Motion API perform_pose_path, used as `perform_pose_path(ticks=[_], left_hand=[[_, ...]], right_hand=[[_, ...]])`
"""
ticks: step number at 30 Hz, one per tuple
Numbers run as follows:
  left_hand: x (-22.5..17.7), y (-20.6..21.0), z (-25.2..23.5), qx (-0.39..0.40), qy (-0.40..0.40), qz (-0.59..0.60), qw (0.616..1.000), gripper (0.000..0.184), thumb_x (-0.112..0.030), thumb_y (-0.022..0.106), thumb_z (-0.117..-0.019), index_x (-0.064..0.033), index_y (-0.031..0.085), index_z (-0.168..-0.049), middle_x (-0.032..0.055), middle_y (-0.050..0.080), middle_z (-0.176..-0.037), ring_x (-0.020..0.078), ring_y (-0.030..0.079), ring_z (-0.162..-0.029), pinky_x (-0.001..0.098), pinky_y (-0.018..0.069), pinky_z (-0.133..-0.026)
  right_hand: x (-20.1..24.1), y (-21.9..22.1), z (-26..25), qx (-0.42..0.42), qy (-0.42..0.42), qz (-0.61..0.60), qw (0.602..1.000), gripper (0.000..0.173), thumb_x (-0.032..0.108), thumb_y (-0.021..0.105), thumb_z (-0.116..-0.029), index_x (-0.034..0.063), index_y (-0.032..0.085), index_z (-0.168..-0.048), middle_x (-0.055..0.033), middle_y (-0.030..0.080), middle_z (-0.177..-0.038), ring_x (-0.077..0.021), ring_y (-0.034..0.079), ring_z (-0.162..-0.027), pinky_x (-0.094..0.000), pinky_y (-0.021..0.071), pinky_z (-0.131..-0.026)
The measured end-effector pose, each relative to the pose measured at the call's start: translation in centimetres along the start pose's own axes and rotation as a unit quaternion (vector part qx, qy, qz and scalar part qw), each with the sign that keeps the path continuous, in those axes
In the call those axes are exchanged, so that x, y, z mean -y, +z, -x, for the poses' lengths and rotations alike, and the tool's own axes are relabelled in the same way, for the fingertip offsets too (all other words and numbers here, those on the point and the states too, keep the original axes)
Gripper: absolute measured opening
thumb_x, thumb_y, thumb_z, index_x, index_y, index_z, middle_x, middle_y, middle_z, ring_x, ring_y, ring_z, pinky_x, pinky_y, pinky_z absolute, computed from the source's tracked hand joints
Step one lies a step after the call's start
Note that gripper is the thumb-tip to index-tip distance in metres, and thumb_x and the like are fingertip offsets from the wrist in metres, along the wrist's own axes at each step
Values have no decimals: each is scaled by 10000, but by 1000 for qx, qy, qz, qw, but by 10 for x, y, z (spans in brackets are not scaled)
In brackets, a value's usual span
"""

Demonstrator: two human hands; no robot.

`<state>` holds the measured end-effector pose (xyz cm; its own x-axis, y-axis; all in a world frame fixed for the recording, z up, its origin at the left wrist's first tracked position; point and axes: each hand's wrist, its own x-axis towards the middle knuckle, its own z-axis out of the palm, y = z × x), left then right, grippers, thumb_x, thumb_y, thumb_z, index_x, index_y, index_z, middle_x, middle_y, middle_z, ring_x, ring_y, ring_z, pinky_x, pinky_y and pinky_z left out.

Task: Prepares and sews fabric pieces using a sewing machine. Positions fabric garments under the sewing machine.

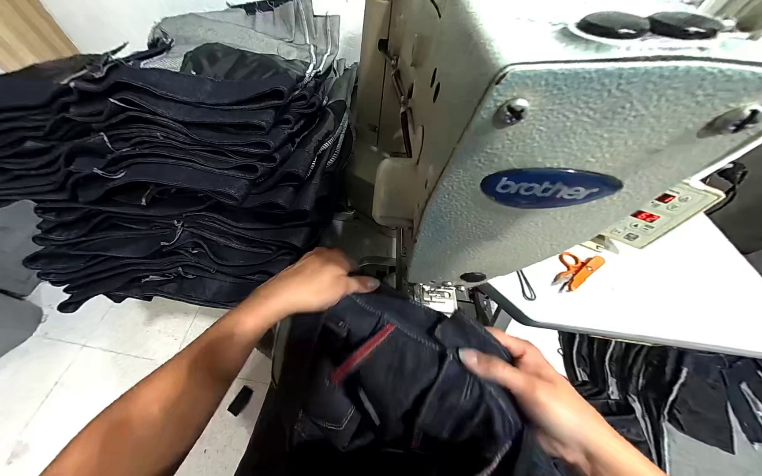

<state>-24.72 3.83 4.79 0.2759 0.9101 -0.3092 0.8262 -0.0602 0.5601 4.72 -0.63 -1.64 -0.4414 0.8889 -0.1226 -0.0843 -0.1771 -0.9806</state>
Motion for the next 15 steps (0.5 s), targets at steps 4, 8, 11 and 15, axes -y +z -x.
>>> perform_pose_path(ticks=[4, 8, 11, 15], left_hand=[[26, 25, -110, -200, 97, -37, 974, 286, -297, 689, -960, -17, 745, -971, 191, 731, -927, 376, 714, -906, 628, 562, -796], [19, 18, -186, -352, 101, -112, 924, 276, -186, 669, -946, -90, 719, -1199, 174, 731, -1062, 379, 708, -963, 589, 550, -803], [23, 23, -182, -461, 154, -202, 850, 321, -214, 655, -936, -106, 719, -1231, 208, 686, -1157, 420, 637, -1072, 579, 507, -880], [-34, 53, 9, -358, 125, -165, 910, 219, -246, 687, -937, -43, 732, -1008, 134, 692, -974, 284, 702, -916, 434, 600, -763]], right_hand=[[22, -6, -56, -183, 72, 20, 980, 124, 69, 565, -931, 114, 680, -946, 1, 703, -736, -77, 668, -634, -266, 571, -575], [45, -39, -95, -201, 75, 270, 939, 116, -70, 512, -998, -13, 577, -1076, -32, 562, -877, -45, 533, -784, -235, 478, -717], [40, -83, -109, -60, 102, 433, 893, 122, -106, 667, -901, -79, 637, -1016, -125, 632, -865, -146, 585, -780, -329, 511, -746], [70, -42, -89, 23, 119, 473, 872, 241, 22, 779, -844, -68, 690, -1050, -158, 680, -963, -193, 632, -919, -391, 509, -877]])
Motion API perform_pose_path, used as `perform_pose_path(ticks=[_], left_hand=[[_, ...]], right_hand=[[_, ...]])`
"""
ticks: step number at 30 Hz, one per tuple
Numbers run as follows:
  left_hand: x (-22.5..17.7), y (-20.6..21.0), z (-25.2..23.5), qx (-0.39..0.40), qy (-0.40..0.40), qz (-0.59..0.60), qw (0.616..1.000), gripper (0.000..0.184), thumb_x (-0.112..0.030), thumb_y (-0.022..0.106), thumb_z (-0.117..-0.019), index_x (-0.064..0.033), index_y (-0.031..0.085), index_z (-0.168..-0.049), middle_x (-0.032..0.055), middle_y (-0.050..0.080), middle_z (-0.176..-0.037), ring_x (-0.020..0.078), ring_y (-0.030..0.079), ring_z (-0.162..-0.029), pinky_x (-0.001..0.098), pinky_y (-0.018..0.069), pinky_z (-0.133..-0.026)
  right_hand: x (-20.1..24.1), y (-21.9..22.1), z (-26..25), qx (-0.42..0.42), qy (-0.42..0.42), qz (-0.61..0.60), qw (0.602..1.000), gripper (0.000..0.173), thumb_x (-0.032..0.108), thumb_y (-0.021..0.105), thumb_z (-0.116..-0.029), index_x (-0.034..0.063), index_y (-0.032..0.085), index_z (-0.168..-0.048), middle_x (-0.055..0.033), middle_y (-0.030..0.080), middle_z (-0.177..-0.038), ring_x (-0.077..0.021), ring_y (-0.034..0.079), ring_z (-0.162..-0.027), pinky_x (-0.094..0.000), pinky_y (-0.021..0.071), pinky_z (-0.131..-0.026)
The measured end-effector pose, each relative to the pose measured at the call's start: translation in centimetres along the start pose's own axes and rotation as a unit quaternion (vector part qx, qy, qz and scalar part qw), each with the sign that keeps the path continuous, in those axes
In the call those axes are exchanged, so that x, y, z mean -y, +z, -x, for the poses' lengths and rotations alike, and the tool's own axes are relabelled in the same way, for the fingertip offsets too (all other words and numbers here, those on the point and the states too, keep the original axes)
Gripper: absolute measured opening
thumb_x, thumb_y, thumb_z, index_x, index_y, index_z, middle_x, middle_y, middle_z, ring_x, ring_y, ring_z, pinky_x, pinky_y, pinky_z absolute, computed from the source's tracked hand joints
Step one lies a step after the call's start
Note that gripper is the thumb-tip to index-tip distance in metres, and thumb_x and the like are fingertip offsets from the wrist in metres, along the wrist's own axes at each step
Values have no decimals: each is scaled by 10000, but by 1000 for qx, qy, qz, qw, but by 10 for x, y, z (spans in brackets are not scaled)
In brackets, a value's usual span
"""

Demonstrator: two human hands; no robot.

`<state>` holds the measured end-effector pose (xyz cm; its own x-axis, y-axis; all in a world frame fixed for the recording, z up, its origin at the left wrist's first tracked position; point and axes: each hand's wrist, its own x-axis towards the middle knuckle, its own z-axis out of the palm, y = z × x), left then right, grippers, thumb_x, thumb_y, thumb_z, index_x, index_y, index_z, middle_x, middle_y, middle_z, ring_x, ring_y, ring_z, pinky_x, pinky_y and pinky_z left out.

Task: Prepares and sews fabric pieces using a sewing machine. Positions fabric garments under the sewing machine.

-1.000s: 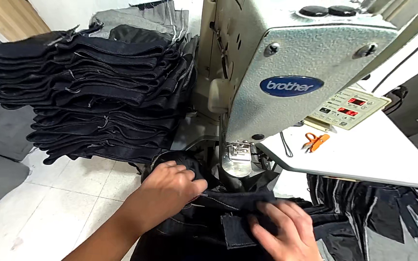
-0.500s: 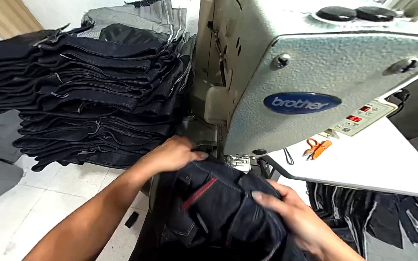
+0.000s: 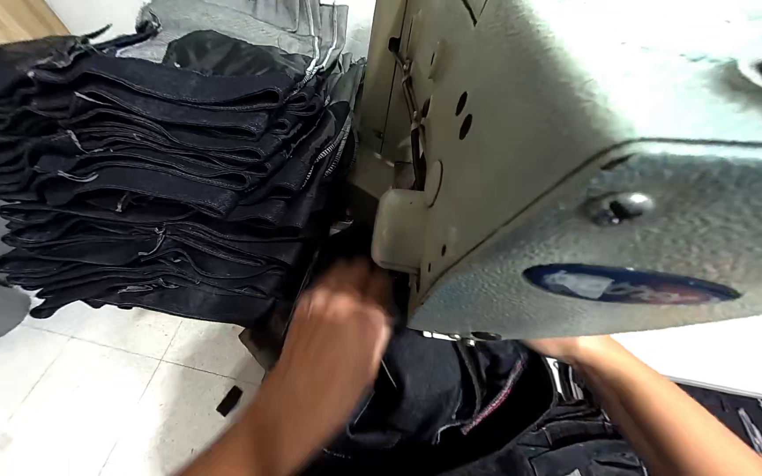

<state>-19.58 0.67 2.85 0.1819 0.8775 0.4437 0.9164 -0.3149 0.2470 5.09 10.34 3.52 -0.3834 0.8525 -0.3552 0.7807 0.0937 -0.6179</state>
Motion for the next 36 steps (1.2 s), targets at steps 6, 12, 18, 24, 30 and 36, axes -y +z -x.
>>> perform_pose_path(ticks=[6, 12, 18, 24, 30, 36], left_hand=[[-36, 69, 88, 384, -140, 301, 861, 404, -283, 491, -1080, 43, 719, -1154, 255, 732, -1030, 401, 712, -1026, 566, 528, -955], [-28, 115, 68, 275, -177, 116, 938, 343, -197, 598, -985, 88, 717, -1132, 329, 675, -1199, 500, 618, -1206, 607, 465, -1037], [-9, 58, 97, 376, -59, 185, 906, 425, -274, 560, -1041, 108, 679, -900, 298, 694, -900, 461, 706, -933, 593, 560, -847], [-10, 0, 132, 290, 46, 301, 907, 430, -285, 592, -1025, 47, 646, -756, 194, 627, -629, 333, 670, -601, 482, 551, -600], [14, 7, 65, 239, -180, 229, 927, 348, -349, 722, -923, -6, 743, -871, 113, 716, -796, 222, 713, -808, 459, 574, -783], [24, 26, 82, 226, -96, 325, 913, 444, -511, 599, -975, -93, 751, -979, -18, 742, -887, 35, 698, -878, 329, 593, -806]], right_hand=[[10, 9, 4, -31, -71, -86, 993, 283, -55, 780, -789, -4, 669, -1045, -47, 672, -893, -72, 638, -838, -292, 540, -788], [11, 14, 7, -14, -89, -209, 974, 187, -82, 759, -809, 91, 715, -865, 35, 731, -748, -13, 678, -672, -201, 569, -635], [8, 20, 4, -61, -133, -231, 962, 246, -108, 738, -780, 134, 710, -817, 86, 720, -717, 42, 649, -629, -153, 548, -586], [-18, 30, 3, -32, -167, -292, 941, 197, -42, 758, -766, 154, 767, -773, 42, 737, -712, -8, 661, -607, -186, 546, -542], [-31, 25, -78, -170, -242, -244, 924, 348, 41, 806, -787, 6, 666, -1104, -59, 704, -970, -86, 685, -892, -315, 597, -800], [-43, 12, -126, -114, -422, -121, 891, 488, 338, 830, -823, 10, 682, -1152, -66, 723, -990, -102, 682, -912, -346, 572, -816]])
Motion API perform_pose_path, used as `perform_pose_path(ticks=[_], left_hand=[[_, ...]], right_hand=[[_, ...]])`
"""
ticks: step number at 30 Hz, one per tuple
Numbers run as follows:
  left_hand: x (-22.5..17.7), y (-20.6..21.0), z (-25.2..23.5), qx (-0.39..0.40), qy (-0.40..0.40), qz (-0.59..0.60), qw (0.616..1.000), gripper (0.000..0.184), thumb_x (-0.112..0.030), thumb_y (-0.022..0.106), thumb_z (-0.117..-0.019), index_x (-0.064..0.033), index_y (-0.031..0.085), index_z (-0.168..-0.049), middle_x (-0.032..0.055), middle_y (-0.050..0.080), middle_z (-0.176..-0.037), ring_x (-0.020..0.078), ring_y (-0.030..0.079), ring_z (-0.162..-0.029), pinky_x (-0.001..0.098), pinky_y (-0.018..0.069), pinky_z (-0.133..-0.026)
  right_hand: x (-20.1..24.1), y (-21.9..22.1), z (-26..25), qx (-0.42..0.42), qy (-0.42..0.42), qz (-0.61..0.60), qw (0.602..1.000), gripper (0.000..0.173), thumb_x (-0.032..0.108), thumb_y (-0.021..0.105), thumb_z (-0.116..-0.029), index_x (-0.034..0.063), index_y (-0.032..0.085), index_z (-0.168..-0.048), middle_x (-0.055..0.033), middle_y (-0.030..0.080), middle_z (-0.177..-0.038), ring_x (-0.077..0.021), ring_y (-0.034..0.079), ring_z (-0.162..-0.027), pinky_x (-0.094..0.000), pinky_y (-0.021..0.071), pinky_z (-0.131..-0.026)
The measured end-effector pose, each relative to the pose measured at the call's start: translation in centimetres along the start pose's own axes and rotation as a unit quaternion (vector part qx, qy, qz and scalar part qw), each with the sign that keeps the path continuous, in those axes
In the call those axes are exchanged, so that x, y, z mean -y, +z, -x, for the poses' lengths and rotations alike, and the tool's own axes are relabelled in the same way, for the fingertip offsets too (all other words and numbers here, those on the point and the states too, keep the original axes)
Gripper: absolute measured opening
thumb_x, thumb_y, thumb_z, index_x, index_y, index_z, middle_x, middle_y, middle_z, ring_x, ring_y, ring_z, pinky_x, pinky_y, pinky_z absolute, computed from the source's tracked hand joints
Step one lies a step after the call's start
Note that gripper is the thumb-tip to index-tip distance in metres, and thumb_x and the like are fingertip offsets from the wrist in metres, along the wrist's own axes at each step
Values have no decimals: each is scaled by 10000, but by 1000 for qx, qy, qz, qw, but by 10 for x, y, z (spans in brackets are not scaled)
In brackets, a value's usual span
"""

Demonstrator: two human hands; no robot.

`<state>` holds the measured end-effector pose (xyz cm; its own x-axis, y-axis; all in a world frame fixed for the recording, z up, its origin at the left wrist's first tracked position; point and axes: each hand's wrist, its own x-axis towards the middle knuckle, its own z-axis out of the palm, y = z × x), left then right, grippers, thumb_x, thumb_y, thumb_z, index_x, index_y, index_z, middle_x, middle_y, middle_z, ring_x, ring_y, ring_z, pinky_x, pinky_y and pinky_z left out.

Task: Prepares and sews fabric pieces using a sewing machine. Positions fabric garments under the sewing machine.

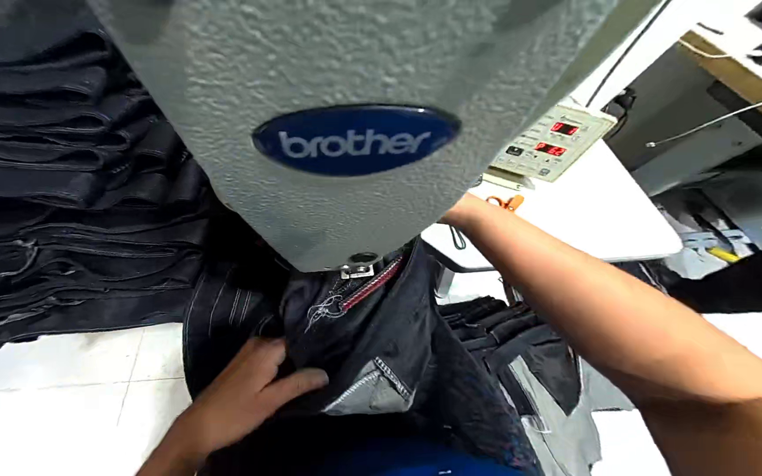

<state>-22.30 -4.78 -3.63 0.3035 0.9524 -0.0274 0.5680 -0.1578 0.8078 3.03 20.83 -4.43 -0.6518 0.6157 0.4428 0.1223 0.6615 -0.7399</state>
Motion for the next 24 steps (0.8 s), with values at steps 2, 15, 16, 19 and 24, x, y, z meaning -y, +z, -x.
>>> perform_pose_path(ticks=[2, 15, 16, 19, 24], left_hand=[[-14, 18, 6, -70, -59, 44, 995, 585, -627, 533, -959, -85, 740, -1035, -35, 730, -929, 0, 670, -925, 305, 566, -863], [-17, 14, -27, -196, -213, 304, 908, 312, -243, 489, -1057, -68, 740, -996, 5, 736, -909, 77, 695, -897, 317, 581, -849], [-20, 15, -38, -192, -194, 269, 924, 315, -268, 517, -1034, -90, 741, -902, -16, 710, -829, 61, 674, -821, 308, 570, -780], [-36, 6, -68, -170, -174, 254, 936, 216, -158, 599, -1001, -109, 740, -845, -28, 686, -798, 48, 641, -812, 295, 535, -772], [16, -3, -48, -99, -58, 194, 974, 258, -304, 631, -957, -132, 726, -788, -93, 679, -780, -20, 632, -785, 241, 540, -761]], right_hand=[[89, -22, 10, 75, 169, -34, 982, 316, 70, 801, -816, 35, 646, -1089, 32, 693, -930, 21, 648, -859, -196, 543, -834], [71, -25, 21, 98, 340, 78, 932, 181, 70, 714, -920, 23, 658, -1085, -73, 657, -984, -113, 625, -930, -340, 518, -875], [37, -28, 45, -7, 160, 68, 985, 191, 76, 713, -854, 1, 684, -1027, -68, 683, -896, -88, 657, -827, -294, 555, -721], [47, -53, 66, -68, 121, -17, 990, 239, 111, 725, -839, 132, 703, -1076, 79, 709, -923, 32, 661, -851, -224, 573, -744], [91, 1, 123, -179, 294, -72, 936, 265, 251, 791, -767, 201, 687, -1006, 159, 730, -863, 36, 693, -799, -209, 610, -730]])
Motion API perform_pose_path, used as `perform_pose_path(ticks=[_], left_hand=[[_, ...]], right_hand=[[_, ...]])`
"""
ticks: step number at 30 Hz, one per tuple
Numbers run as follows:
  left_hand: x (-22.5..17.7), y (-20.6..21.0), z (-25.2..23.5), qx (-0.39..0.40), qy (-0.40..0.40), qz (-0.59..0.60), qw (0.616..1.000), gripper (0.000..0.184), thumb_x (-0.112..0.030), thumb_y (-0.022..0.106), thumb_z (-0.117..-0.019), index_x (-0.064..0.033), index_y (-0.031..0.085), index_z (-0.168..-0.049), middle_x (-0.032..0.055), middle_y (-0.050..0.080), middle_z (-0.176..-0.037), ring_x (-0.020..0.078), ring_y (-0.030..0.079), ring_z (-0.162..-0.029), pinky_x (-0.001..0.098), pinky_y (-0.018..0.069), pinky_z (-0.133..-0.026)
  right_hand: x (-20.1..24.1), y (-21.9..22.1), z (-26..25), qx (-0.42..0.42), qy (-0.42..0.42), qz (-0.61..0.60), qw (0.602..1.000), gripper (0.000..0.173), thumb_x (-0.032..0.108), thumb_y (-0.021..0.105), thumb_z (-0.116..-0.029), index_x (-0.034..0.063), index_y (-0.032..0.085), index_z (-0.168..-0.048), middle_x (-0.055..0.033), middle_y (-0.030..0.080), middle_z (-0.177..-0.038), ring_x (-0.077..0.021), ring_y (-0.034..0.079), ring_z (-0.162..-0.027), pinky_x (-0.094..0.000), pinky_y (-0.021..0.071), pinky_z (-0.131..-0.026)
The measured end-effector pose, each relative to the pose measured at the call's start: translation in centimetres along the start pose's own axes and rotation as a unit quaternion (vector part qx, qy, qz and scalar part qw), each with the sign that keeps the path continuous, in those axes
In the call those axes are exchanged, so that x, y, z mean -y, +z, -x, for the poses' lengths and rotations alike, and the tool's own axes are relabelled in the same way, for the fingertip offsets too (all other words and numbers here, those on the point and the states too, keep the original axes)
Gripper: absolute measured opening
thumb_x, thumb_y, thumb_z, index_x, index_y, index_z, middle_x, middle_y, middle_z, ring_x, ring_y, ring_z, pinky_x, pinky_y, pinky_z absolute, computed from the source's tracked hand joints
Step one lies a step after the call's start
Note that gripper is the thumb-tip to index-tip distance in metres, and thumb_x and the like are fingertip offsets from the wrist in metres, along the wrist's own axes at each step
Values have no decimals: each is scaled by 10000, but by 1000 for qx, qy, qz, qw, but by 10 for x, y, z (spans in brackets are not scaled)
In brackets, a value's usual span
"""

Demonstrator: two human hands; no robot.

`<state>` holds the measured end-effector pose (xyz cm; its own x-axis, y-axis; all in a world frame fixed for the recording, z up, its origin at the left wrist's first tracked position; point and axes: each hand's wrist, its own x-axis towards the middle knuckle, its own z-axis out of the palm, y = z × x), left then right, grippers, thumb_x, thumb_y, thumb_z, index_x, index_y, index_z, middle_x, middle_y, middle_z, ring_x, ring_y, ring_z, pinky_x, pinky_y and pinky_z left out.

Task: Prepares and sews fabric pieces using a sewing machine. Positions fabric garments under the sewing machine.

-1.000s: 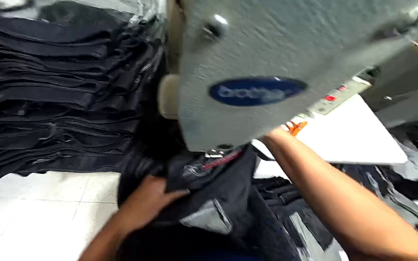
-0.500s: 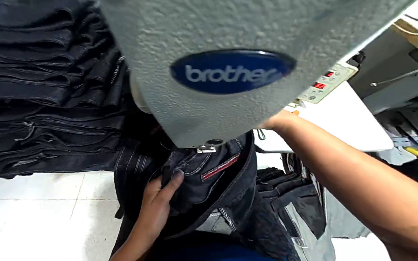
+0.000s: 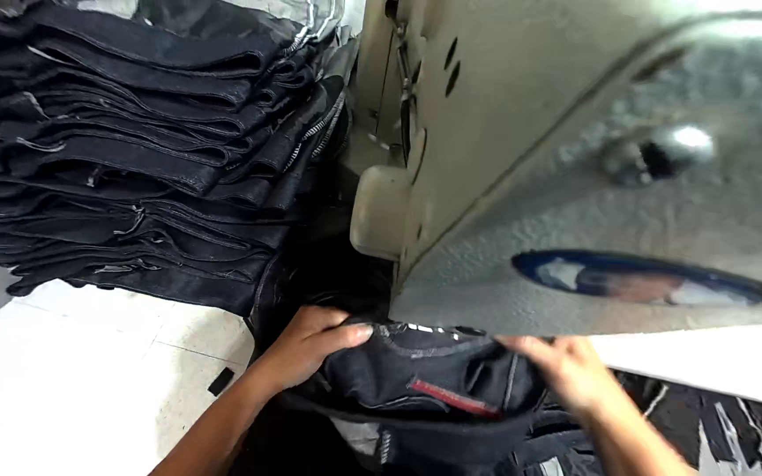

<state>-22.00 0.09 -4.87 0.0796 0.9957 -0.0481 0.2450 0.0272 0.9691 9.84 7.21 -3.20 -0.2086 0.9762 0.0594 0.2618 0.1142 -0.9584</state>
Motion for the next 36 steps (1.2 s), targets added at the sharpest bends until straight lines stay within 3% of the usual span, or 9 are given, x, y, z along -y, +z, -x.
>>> perform_pose_path(ticks=[2, 3, 5, 7, 14, 18, 22, 29, 36], left_hand=[[1, -2, 7, -41, 15, -74, 996, 349, -402, 601, -977, -138, 727, -788, -86, 667, -800, -11, 621, -804, 249, 523, -757], [-9, 5, 12, -62, -1, -108, 992, 366, -426, 580, -984, -118, 748, -881, -38, 694, -889, 41, 650, -893, 304, 542, -821], [-31, 24, 19, -63, -43, -147, 986, 632, -556, 561, -973, -8, 659, -1272, 144, 694, -1211, 230, 645, -1184, 494, 516, -1019], [-34, 46, 17, -106, -51, -153, 981, 901, -703, 638, -863, 24, 544, -1386, 174, 668, -1263, 270, 630, -1226, 530, 517, -1029], [-30, 46, 13, -118, -39, -36, 992, 642, -463, 798, -787, -52, 589, -1234, 10, 713, -1062, 43, 673, -1042, 284, 561, -936], [-25, 35, 13, -112, -44, 65, 991, 285, -305, 750, -881, -128, 650, -1081, -34, 723, -963, 57, 696, -943, 291, 589, -860], [-35, 24, -14, -156, -23, 32, 987, 108, -132, 698, -932, -68, 637, -994, 20, 648, -848, 97, 640, -800, 331, 554, -756], [-72, 24, -28, -85, -44, -99, 990, 166, -100, 718, -943, -30, 636, -1069, 95, 673, -878, 164, 657, -809, 375, 551, -748], [-52, 28, -30, -158, 63, -72, 983, 144, -63, 763, -857, -84, 633, -917, -19, 634, -730, 23, 608, -662, 214, 515, -613]], right_hand=[[-10, 18, 15, -35, 20, -65, 997, 283, 206, 791, -784, 162, 670, -1036, 128, 744, -889, 0, 716, -844, -226, 622, -774], [-8, 23, 17, -50, 39, -93, 994, 242, 148, 768, -785, 168, 675, -1008, 124, 748, -869, -1, 719, -826, -221, 621, -761], [-2, 27, 16, -68, 86, -152, 982, 224, 22, 685, -778, 167, 674, -948, 95, 751, -811, -11, 720, -754, -215, 621, -703], [2, 27, 11, -75, 115, -189, 972, 224, -22, 657, -773, 158, 668, -907, 65, 747, -772, -29, 716, -700, -222, 619, -653], [6, 24, 8, -32, 88, -168, 981, 245, -5, 697, -770, 181, 681, -929, 85, 755, -819, -12, 719, -753, -208, 618, -704], [6, 27, 6, -35, 82, -228, 970, 270, -28, 736, -739, 142, 693, -944, 31, 765, -835, -53, 734, -757, -235, 630, -703], [7, 33, -3, -75, 82, -242, 964, 319, -88, 661, -720, 137, 651, -946, 39, 747, -780, -40, 714, -681, -225, 621, -630], [-1, 12, -2, -86, 42, -208, 973, 353, -13, 747, -720, 117, 617, -1021, 62, 750, -838, -38, 725, -747, -231, 630, -686], [-5, 18, 4, -75, 106, -284, 950, 307, -54, 744, -748, 134, 660, -976, 35, 769, -834, -42, 734, -736, -227, 630, -678]])
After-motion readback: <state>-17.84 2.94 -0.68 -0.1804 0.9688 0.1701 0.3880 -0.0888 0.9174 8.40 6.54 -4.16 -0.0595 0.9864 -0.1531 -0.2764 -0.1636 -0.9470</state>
